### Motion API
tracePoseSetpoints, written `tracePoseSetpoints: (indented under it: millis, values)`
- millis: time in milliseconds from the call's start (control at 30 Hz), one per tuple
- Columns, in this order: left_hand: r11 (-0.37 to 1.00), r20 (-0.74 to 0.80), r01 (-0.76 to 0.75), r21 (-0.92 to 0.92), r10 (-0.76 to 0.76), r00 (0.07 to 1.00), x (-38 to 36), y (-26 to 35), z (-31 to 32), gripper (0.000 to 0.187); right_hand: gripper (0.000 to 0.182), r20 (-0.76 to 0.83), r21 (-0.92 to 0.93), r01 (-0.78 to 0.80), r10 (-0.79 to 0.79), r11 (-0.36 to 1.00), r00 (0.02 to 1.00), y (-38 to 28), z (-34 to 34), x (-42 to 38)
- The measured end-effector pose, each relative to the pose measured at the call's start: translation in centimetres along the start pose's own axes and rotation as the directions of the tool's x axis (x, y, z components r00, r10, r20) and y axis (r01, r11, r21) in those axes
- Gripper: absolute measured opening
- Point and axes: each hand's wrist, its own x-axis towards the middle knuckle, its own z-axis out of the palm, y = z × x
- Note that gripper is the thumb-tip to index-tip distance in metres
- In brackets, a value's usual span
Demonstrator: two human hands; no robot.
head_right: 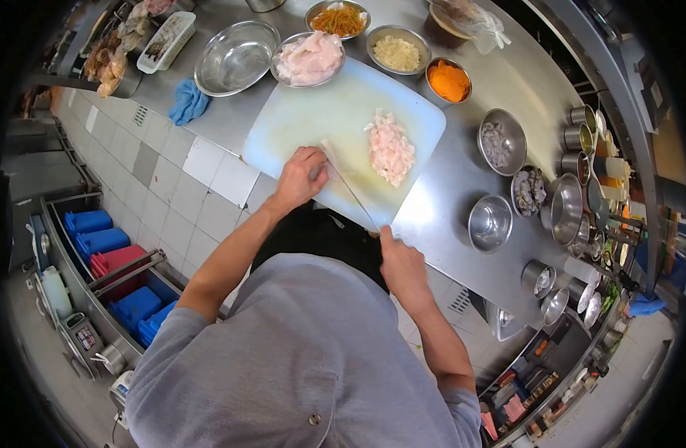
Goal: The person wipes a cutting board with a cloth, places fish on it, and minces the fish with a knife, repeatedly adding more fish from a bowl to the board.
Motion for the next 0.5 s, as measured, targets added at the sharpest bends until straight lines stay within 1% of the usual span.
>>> tracePoseSetpoints:
  millis: [33, 100, 133, 200, 233, 333, 433, 500]
  values:
    - [1.000, -0.004, 0.011, -0.010, -0.011, 1.000, -0.1, 0.1, 0.1, 0.021, 0.026, -0.040, 0.021, 0.041, -0.041, 0.999, 0.998, 0.4, 1.2, 0.8]
    - [0.999, -0.012, 0.027, -0.028, -0.027, 1.000, -0.1, 0.1, 0.0, 0.021, 0.027, -0.090, 0.086, 0.086, -0.078, 0.993, 0.993, 0.7, 5.0, 4.8]
    - [0.999, -0.012, 0.019, -0.037, -0.020, 1.000, 0.1, 0.1, 0.0, 0.021, 0.027, -0.121, 0.120, 0.113, -0.099, 0.986, 0.988, 0.3, 5.5, 6.4]
    - [0.999, -0.014, 0.009, -0.051, -0.009, 1.000, -0.1, 0.1, -0.1, 0.022, 0.028, -0.124, 0.145, 0.105, -0.087, 0.984, 0.988, 0.4, 5.7, 7.2]
    - [0.998, -0.029, 0.030, -0.054, -0.032, 0.999, -0.3, 0.3, -0.2, 0.022, 0.029, -0.125, 0.158, 0.095, -0.076, 0.983, 0.989, 0.2, 5.4, 7.2]
    - [0.995, -0.075, 0.073, -0.061, -0.077, 0.994, -0.1, 0.6, -0.5, 0.022, 0.020, -0.123, 0.263, 0.087, -0.056, 0.961, 0.991, -0.2, 3.6, 6.2]
    - [0.995, -0.065, 0.081, -0.050, -0.084, 0.994, -0.8, 0.3, -0.9, 0.021, 0.018, -0.066, 0.275, 0.000, 0.019, 0.961, 0.998, -1.1, 2.1, 5.1]
    - [0.998, -0.039, 0.056, -0.039, -0.058, 0.998, -0.9, -0.2, -0.7, 0.019, 0.017, -0.065, 0.243, 0.010, 0.006, 0.970, 0.998, -0.8, 2.5, 4.9]
